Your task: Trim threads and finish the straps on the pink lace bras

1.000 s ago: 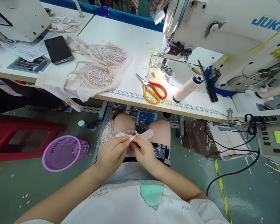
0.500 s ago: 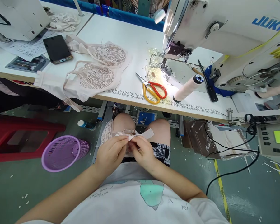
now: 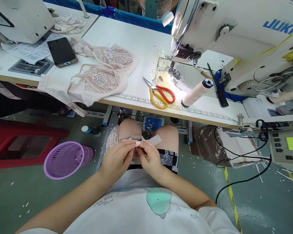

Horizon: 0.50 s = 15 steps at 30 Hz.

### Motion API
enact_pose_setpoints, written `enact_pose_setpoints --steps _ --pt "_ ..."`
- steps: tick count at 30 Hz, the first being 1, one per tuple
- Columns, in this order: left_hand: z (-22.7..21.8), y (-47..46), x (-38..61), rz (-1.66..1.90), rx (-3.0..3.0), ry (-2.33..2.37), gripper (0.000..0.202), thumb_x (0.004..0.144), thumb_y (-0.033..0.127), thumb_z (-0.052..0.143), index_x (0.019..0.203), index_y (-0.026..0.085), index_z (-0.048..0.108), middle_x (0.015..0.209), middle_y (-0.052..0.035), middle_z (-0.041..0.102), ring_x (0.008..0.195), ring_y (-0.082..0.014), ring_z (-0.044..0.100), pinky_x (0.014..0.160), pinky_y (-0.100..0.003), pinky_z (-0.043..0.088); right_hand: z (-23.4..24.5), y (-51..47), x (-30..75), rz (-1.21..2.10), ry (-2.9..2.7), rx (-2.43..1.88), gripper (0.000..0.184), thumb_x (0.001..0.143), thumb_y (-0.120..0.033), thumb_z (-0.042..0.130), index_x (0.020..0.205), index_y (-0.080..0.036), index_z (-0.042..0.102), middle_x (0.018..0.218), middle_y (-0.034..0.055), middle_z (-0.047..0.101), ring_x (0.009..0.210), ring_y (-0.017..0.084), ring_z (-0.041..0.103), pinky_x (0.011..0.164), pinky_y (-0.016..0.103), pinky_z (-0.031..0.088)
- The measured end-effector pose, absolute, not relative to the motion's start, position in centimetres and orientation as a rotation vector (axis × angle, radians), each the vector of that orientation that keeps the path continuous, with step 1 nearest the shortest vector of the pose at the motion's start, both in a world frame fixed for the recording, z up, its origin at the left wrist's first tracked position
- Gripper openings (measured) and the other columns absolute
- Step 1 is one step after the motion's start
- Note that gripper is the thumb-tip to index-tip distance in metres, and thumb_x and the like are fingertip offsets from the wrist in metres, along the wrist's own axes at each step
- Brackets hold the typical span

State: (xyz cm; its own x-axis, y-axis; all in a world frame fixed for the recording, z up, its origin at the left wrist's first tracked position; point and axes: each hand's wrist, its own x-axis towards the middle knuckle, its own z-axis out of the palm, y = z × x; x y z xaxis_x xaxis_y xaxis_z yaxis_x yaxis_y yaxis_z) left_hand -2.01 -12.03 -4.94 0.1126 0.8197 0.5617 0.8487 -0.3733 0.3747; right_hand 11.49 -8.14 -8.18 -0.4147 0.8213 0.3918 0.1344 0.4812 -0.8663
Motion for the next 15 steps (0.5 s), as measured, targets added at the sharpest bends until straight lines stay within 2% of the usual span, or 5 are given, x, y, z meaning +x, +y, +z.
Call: enact_pose_setpoints --steps 10,15 --pt "-4.7 -11.8 -2.2 -1.146 -2.321 -1.703 0.014 0.078 0.008 0.053 0.09 0.015 0.054 0.084 -0.0063 0.067 0.081 -0.0151 0.064 0.071 -0.027 0.055 -7.7 -7.9 11.3 0.986 -1.816 -0.779 0.016 0.087 -0.016 0.042 0.088 -0.018 0.058 0.068 0.0025 0.057 0.066 0.013 0.052 0.062 0.025 0.046" --pt "-3.9 -11.4 -1.9 -1.121 -2.298 -1.807 0.011 0.081 0.012 0.048 0.09 0.017 0.054 0.08 -0.0029 0.065 0.076 -0.012 0.062 0.066 -0.022 0.054 -7.4 -7.7 11.3 1.019 -1.797 -0.798 0.013 0.085 -0.015 0.045 0.082 -0.018 0.058 0.067 0.0017 0.057 0.065 0.013 0.052 0.061 0.024 0.045"
